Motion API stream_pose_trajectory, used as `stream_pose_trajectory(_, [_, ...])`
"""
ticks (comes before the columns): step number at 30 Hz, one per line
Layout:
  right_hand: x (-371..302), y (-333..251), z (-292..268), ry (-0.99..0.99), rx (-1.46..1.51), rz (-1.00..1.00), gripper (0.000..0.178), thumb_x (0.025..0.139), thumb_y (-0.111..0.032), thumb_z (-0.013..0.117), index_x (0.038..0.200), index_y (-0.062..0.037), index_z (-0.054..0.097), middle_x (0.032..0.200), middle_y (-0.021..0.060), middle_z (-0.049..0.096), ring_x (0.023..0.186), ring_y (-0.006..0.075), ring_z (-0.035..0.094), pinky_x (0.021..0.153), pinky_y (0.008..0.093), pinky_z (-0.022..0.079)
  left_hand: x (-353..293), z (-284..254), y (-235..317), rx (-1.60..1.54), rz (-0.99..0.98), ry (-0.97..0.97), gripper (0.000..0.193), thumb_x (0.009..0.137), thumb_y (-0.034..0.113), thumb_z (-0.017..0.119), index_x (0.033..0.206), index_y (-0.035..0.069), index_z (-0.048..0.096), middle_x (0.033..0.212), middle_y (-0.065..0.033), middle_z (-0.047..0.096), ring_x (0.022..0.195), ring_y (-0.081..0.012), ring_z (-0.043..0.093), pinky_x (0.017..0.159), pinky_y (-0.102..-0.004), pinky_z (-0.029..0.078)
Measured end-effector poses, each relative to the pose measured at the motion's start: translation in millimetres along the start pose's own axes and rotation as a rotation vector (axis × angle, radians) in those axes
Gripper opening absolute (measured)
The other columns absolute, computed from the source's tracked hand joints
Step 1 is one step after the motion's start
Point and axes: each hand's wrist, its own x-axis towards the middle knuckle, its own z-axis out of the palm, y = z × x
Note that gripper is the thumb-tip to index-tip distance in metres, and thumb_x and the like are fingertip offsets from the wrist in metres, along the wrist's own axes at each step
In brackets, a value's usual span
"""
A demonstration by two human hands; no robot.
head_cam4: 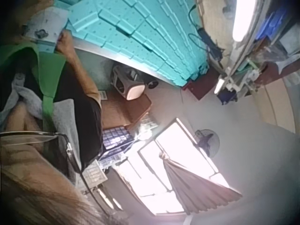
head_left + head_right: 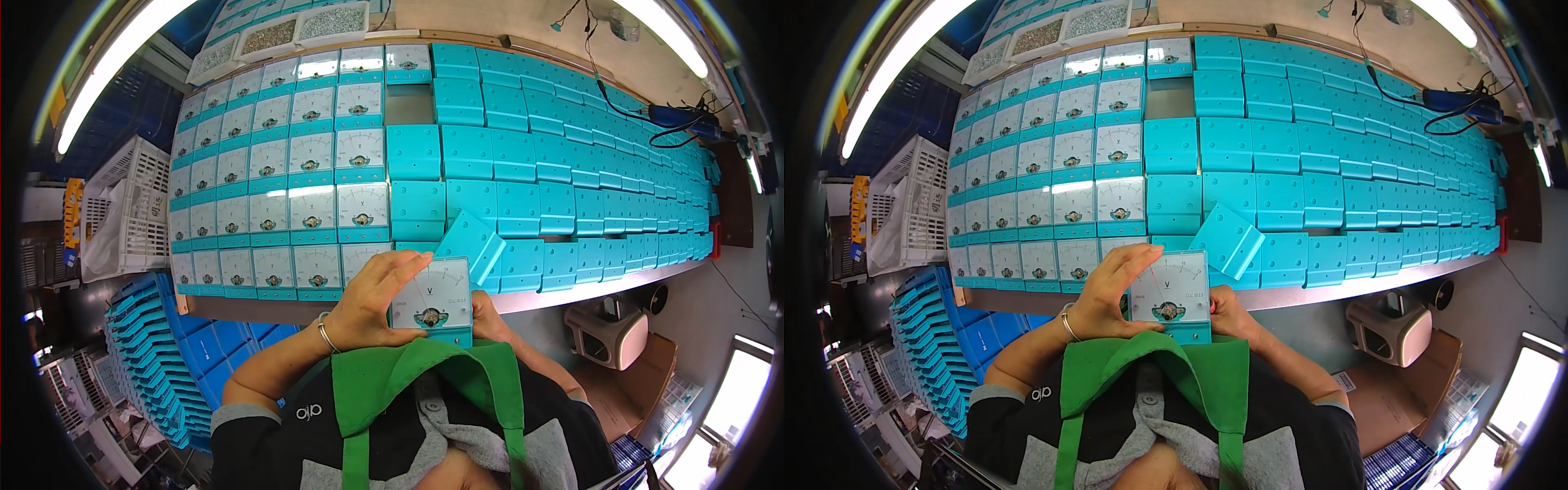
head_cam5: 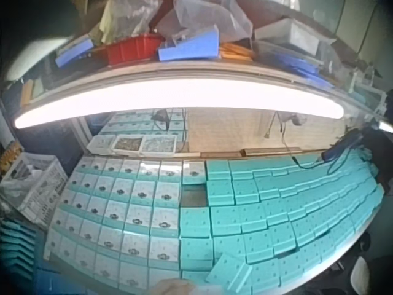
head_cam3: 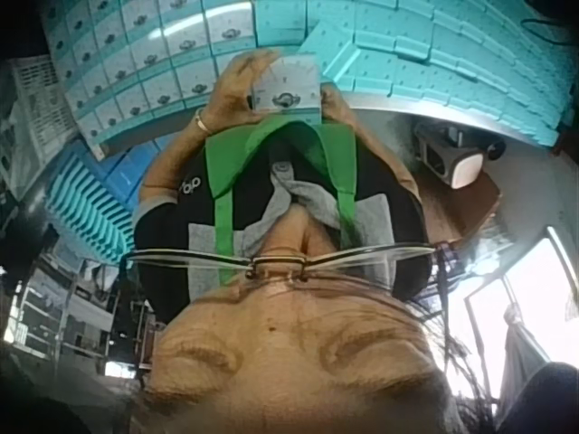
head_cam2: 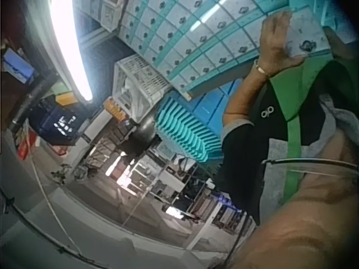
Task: The person uses a screwdriver to tighten screws on small teal electrical boxes arranged on a workbench. They repeatedly pick up a box, secure the internal components, and place it back into a grid of similar units.
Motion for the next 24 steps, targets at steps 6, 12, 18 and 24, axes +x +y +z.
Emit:
stream_pose_trajectory(6, [18,-29,-42,0.354,-0.834,-0.063,0.056,0.069,-0.014,0.079,0.12,-0.0074,0.059,0.117,0.0155,0.059,0.091,0.0231,0.059,0.074,0.0325,0.051,-43,34,-58,-0.859,-0.494,0.108,0.106,0.063,0.012,0.079,0.146,0.01,0.015,0.12,-0.0126,0.053,0.116,-0.024,0.051,0.1,-0.0443,0.042])
stream_pose_trajectory(12, [23,3,-45,0.447,-1.408,0.005,0.094,0.061,-0.02,0.084,0.141,-0.0145,0.036,0.133,0.0233,0.044,0.11,0.0338,0.05,0.085,0.0425,0.05,-21,6,-34,-1.652,-0.958,0.071,0.093,0.07,0.035,0.076,0.143,0.016,0.021,0.118,-0.0168,0.053,0.103,-0.0285,0.06,0.091,-0.045,0.049])
stream_pose_trajectory(18, [31,-28,-19,0.203,-0.001,0.091,0.093,0.074,-0.039,0.072,0.147,-0.0082,0.023,0.126,0.0121,0.049,0.104,0.0193,0.049,0.079,0.0321,0.047,7,25,-49,-1.233,-0.54,0.229,0.101,0.067,0.045,0.075,0.145,0.011,0.021,0.128,-0.0153,0.046,0.115,-0.0279,0.052,0.094,-0.043,0.047])
stream_pose_trajectory(24, [30,-27,-4,0.133,0.188,0.145,0.094,0.078,-0.05,0.066,0.148,-0.0076,0.02,0.091,0.0005,0.05,0.062,0.0056,0.033,0.049,0.0211,0.025,24,28,-51,-1.203,-0.499,0.268,0.101,0.066,0.041,0.075,0.144,0.006,0.022,0.133,-0.0111,0.043,0.123,-0.0239,0.046,0.1,-0.039,0.042])
